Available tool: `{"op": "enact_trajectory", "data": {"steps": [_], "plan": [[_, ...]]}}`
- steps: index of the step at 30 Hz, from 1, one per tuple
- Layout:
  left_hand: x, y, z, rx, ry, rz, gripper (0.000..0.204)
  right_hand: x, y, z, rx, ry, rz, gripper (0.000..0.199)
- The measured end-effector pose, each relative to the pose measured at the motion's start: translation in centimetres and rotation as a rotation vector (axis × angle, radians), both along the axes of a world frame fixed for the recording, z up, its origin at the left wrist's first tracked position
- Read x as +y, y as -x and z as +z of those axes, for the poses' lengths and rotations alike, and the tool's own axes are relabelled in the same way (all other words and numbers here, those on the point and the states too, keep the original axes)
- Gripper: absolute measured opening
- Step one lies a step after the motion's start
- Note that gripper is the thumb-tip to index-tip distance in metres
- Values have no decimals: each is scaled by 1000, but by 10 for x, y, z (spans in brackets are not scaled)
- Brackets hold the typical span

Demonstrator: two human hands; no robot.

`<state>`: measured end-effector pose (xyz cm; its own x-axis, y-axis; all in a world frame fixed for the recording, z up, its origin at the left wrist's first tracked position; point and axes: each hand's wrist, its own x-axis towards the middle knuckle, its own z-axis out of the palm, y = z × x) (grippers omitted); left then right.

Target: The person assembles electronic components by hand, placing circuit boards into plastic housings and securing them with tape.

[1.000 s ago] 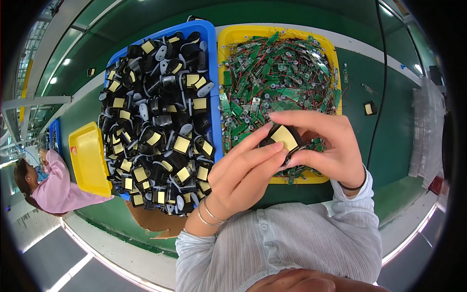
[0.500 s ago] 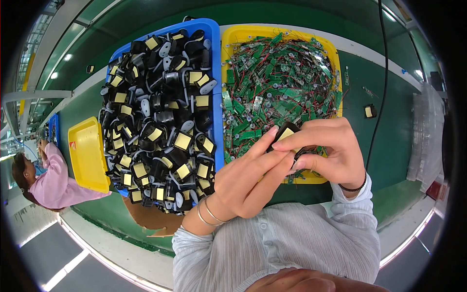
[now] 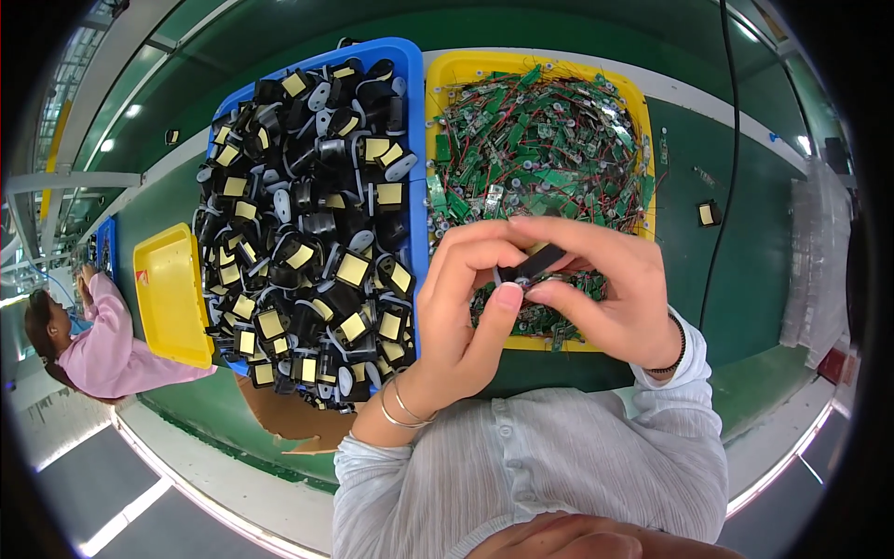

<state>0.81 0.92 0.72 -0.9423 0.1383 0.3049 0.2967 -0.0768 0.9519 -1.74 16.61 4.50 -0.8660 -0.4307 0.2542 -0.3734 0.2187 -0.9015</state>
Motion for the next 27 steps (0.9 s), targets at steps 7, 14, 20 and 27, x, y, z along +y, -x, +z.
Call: {"op": "enact_trajectory", "data": {"steps": [7,14,20,27], "plan": [[2,-4,-3,160,149,40,21,-5,-7,-2,182,-65,-6,44],[0,-3,0,203,73,24,15,-8,-6,-8,233,40,-41,54],[-3,1,3,142,7,2,35,4,-3,-9,-58,181,-21,56],[-10,7,-3,250,91,189,37,6,-1,1,-293,197,19,25]]}}
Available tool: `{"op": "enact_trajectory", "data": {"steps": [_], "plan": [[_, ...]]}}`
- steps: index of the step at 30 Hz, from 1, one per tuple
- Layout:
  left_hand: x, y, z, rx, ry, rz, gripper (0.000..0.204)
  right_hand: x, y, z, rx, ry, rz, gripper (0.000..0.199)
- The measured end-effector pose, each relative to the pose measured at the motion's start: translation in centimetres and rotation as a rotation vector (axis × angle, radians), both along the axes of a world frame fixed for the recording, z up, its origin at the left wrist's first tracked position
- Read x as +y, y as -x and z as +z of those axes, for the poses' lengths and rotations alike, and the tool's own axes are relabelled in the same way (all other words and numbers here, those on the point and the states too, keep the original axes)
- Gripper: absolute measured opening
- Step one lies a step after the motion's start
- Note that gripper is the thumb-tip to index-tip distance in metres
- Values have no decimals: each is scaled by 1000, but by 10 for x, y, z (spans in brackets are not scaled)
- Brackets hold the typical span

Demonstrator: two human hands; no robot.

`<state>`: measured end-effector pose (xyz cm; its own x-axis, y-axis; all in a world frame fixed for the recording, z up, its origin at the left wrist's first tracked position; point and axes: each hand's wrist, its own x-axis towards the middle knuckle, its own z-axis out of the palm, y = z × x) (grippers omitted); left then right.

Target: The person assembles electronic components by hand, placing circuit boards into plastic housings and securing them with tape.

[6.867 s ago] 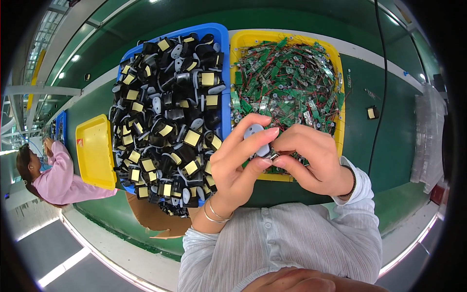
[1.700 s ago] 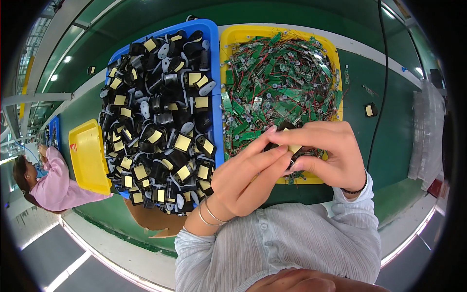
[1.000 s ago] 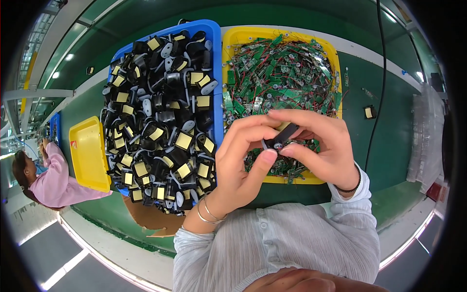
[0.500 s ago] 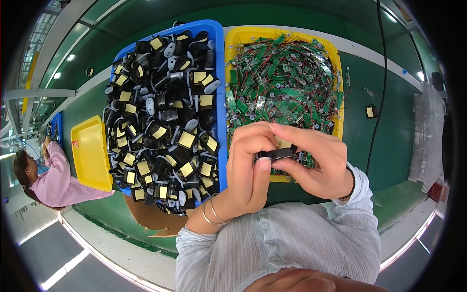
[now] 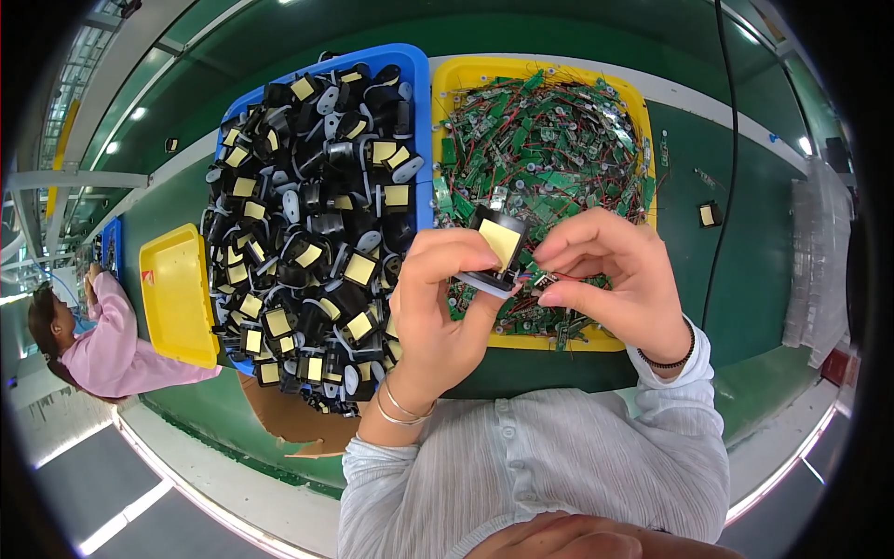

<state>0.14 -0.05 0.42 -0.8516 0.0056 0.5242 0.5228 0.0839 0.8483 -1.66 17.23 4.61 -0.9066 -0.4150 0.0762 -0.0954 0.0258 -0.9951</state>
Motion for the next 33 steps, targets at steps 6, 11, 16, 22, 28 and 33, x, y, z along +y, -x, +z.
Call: {"op": "enact_trajectory", "data": {"steps": [6,11,16,22,28,33], "plan": [[-4,-5,4,-2,138,47,35,10,7,3,140,-130,-3,14],[-1,-7,5,-462,-367,-306,34,6,7,-14,-127,253,23,14],[1,-10,5,-509,-439,-337,32,1,7,-14,-501,452,117,17],[4,-11,7,-501,-416,-330,31,2,8,-14,-556,468,143,19],[7,-13,10,-536,-401,-307,31,3,9,-12,-563,400,180,19],[10,-16,6,-387,-307,-192,32,3,9,-9,-557,327,171,16]]}}
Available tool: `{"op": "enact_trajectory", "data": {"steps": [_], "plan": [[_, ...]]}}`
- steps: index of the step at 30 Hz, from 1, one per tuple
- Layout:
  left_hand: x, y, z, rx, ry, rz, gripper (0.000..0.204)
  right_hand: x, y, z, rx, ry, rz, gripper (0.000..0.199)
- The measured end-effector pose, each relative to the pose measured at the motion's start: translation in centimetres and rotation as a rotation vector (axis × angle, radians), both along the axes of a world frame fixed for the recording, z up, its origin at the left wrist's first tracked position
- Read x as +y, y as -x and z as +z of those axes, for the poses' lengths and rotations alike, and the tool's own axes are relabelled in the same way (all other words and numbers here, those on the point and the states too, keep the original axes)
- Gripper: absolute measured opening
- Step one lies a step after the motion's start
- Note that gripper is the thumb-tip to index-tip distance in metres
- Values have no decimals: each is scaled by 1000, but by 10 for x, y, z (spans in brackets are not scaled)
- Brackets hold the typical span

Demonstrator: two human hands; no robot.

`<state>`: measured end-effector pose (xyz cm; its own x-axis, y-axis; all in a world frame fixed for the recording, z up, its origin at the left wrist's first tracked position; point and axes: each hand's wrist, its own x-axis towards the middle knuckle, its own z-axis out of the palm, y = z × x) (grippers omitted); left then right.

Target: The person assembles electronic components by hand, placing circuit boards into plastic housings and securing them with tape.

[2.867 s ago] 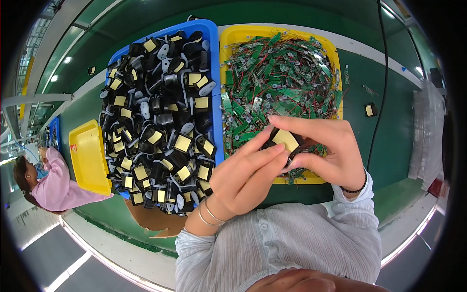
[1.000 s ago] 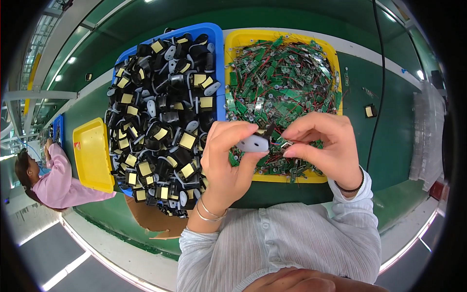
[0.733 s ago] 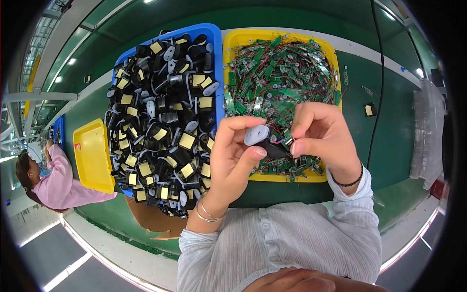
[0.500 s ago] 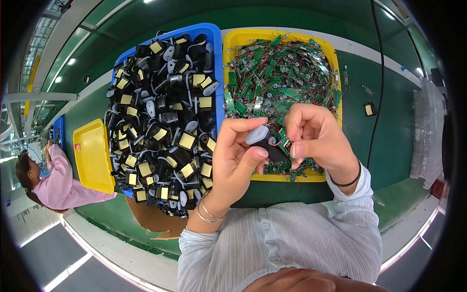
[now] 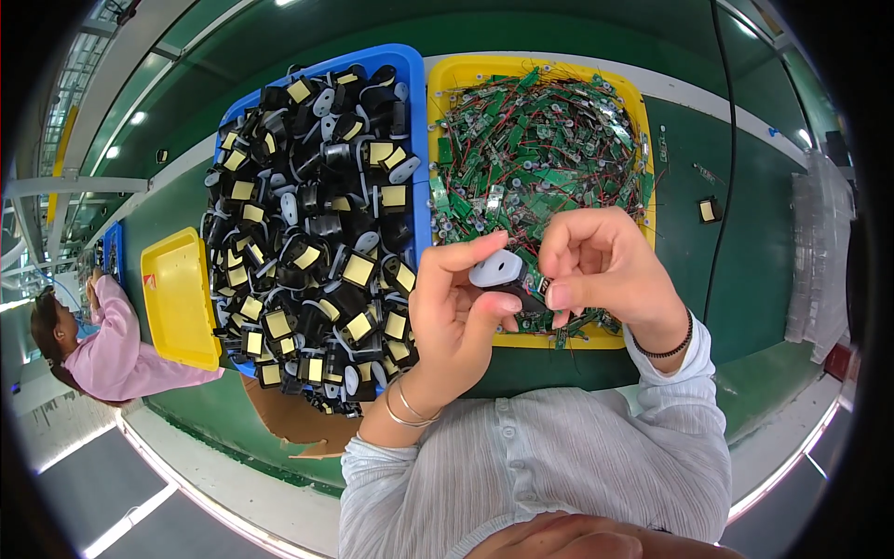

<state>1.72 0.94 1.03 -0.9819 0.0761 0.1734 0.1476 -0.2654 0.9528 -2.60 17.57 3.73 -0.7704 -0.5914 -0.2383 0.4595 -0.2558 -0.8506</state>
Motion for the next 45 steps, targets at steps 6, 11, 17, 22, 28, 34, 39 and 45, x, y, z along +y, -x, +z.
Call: {"op": "enact_trajectory", "data": {"steps": [6,11,17,22,28,34,39,45], "plan": [[-3,4,-11,191,150,-27,34,1,-5,1,119,-76,27,14],[2,14,-9,315,303,-15,43,-5,-13,2,644,-374,-144,14],[3,13,-8,337,231,-9,43,-8,-18,6,886,-492,-243,13],[-4,15,-4,337,253,52,30,-9,-11,3,876,-448,-219,12],[-4,14,0,282,277,24,35,-2,-7,7,847,-469,-186,13],[1,19,37,489,956,139,55,30,115,-5,1161,-1081,-544,13],[80,37,31,969,1196,152,42,32,235,-49,1295,-1579,-404,17],[102,136,-1,1207,1185,310,37,19,274,-89,1297,-1766,-169,17]]}}
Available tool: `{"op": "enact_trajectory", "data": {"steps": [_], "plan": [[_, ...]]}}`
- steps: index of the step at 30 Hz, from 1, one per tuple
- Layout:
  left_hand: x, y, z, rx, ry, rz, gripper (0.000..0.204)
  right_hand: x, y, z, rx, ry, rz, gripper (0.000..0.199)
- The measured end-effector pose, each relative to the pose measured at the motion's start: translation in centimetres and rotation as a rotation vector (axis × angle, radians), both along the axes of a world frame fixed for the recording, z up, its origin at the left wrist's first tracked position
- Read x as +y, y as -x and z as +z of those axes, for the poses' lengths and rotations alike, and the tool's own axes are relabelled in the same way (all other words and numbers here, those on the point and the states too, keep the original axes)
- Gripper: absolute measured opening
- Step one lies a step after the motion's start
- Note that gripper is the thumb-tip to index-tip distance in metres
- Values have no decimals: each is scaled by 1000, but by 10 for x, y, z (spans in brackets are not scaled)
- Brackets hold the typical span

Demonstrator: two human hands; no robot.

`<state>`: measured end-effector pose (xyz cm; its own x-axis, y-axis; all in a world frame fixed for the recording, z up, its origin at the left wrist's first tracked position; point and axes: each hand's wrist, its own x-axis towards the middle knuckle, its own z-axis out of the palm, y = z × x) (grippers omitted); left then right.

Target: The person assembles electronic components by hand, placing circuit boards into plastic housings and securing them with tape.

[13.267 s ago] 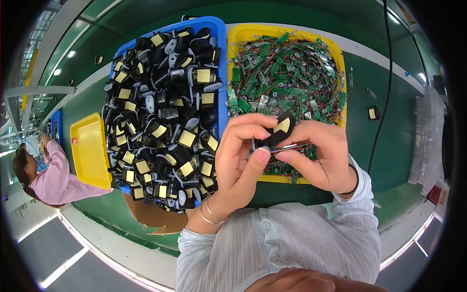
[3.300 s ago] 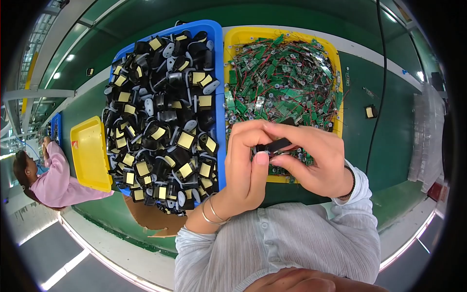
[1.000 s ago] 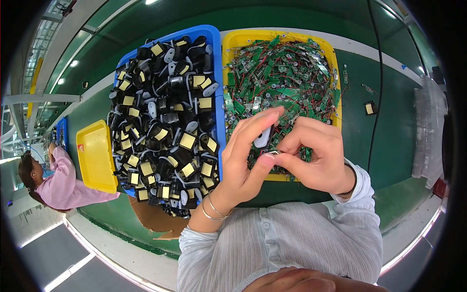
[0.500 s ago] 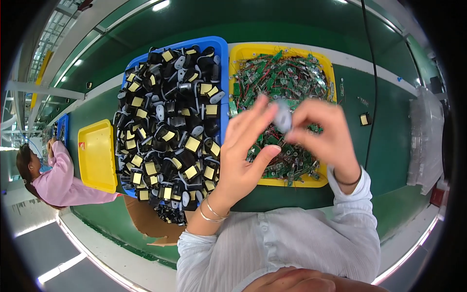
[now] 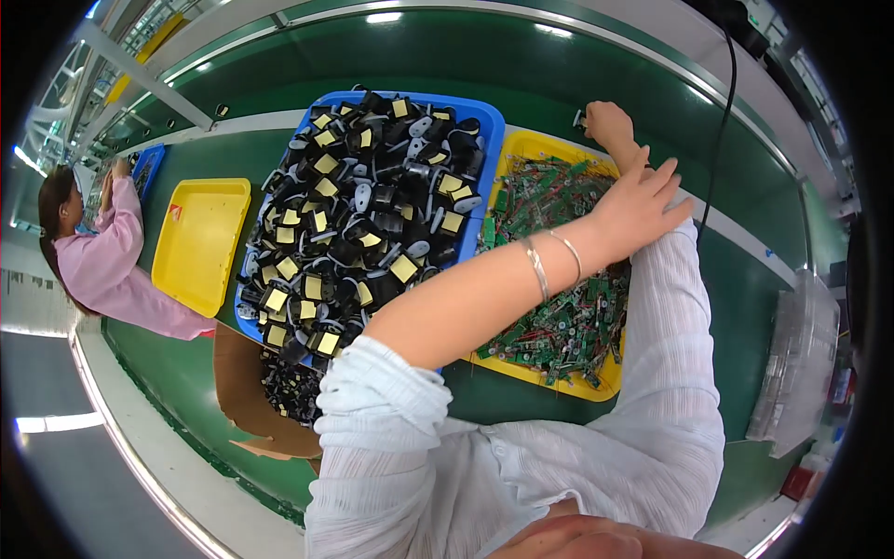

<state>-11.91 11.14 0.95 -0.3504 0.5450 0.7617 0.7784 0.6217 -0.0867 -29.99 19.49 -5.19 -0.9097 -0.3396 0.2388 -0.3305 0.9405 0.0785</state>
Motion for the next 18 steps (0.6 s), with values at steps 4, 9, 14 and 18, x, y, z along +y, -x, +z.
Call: {"op": "enact_trajectory", "data": {"steps": [4,9,14,18], "plan": [[12,0,4,26,-27,-389,21,24,4,12,-243,202,-2,25],[22,-63,19,3,-198,-745,17,40,14,24,-42,599,-148,20],[28,-141,23,-255,-442,-1013,26,28,7,27,127,698,-260,15],[11,-193,25,-433,-581,-1101,35,18,-7,50,-159,1928,-10,20]]}}
